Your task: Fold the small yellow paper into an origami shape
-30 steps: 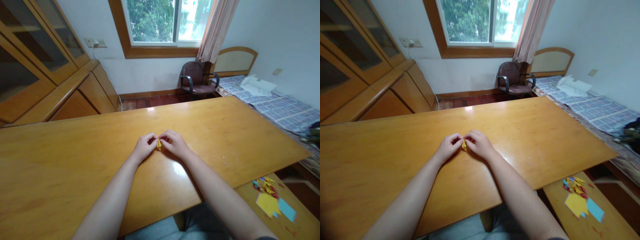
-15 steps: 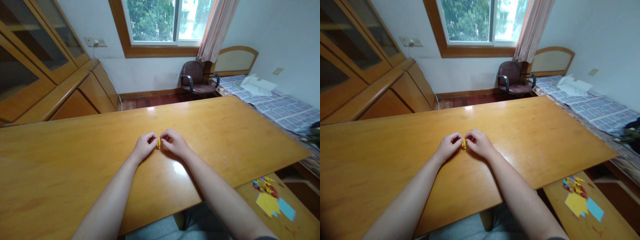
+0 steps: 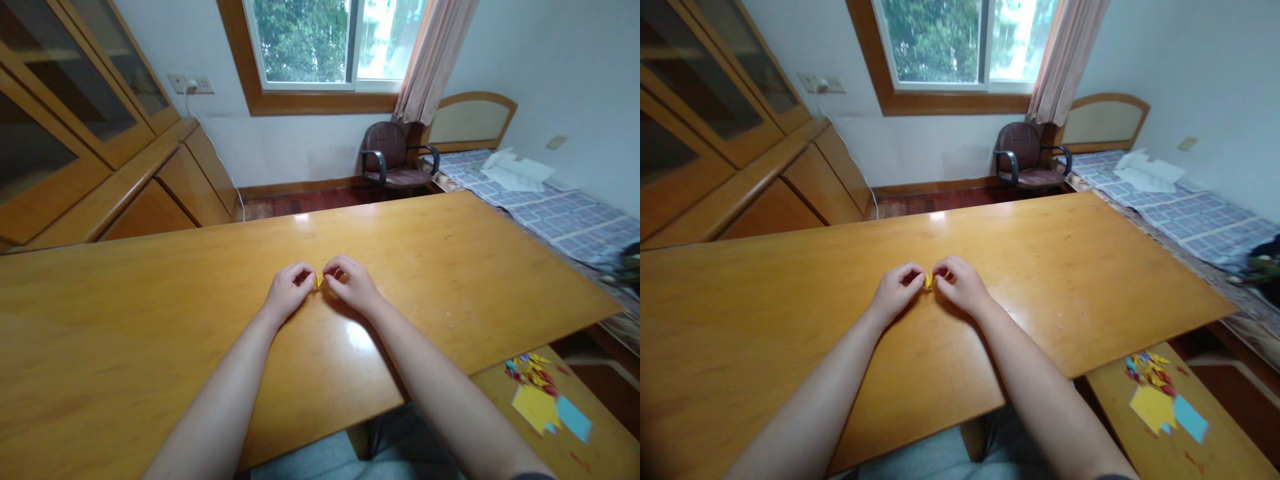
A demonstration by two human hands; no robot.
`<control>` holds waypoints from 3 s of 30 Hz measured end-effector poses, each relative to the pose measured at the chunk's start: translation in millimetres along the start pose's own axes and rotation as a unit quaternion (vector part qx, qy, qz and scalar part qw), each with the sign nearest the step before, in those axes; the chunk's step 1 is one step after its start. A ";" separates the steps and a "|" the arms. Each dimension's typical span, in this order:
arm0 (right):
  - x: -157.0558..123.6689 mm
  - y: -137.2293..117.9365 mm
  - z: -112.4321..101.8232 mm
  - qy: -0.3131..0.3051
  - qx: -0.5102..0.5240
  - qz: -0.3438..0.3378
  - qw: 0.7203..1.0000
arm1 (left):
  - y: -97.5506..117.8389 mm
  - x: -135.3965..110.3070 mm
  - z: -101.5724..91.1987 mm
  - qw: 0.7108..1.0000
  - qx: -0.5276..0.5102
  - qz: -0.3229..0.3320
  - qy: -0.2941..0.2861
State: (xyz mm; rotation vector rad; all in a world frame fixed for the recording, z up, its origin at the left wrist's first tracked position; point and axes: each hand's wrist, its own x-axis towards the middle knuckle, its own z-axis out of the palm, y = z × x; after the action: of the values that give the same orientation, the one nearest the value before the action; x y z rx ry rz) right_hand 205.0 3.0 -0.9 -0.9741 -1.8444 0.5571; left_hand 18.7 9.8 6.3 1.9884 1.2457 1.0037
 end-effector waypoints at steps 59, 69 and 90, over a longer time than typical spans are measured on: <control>1.4 0.8 0.1 0.043 0.096 0.122 0.987 | 1.6 -0.1 -0.5 0.957 -0.267 -0.109 0.003; 0.2 -2.0 -0.5 0.048 0.067 0.102 0.991 | -0.3 -1.2 -0.1 0.952 -0.286 -0.108 -0.007; 0.1 1.5 -3.1 0.023 -0.048 -0.094 0.994 | -7.1 -3.7 3.9 0.991 -0.137 0.003 0.007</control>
State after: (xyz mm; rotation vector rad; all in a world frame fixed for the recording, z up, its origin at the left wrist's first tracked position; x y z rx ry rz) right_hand 208.3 3.8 -0.5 -0.8578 -1.9101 0.3320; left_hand 17.5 8.9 -2.5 1.7768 1.0463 1.1289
